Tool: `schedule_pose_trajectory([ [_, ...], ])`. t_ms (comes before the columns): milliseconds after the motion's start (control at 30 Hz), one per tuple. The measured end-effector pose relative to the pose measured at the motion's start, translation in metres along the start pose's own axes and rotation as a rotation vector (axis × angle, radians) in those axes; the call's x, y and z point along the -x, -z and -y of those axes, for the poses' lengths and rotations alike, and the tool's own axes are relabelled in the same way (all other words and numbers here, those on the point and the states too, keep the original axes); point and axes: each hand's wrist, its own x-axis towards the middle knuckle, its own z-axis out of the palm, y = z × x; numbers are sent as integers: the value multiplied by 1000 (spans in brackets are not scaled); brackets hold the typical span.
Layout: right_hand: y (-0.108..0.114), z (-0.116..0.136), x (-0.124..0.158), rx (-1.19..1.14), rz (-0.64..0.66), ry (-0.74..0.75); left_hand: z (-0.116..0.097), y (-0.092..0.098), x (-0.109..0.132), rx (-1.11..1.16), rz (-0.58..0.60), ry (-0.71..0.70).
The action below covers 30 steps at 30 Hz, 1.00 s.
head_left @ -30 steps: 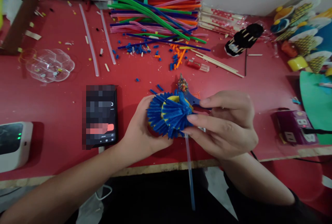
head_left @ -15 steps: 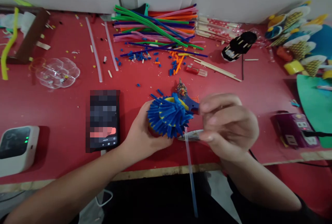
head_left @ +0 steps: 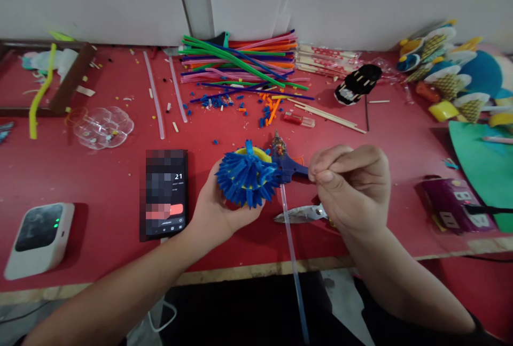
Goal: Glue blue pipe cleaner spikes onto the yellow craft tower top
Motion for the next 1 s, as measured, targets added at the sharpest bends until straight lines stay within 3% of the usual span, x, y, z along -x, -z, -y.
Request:
schedule_pose_trajectory([
  [200,-2,2,2,-17,43,-8,-22,-8,-6,63,-29,99],
  [533,-9,6,0,-224,53,-107,-30,-9,-4,64,-74,181],
  [767,-6,3,2,-175,109,-108,-25,-8,-6,69,-36,115],
  [1000,-3,-2,-5,-44,-20,-203,-17,-7,-4,50,2,37],
])
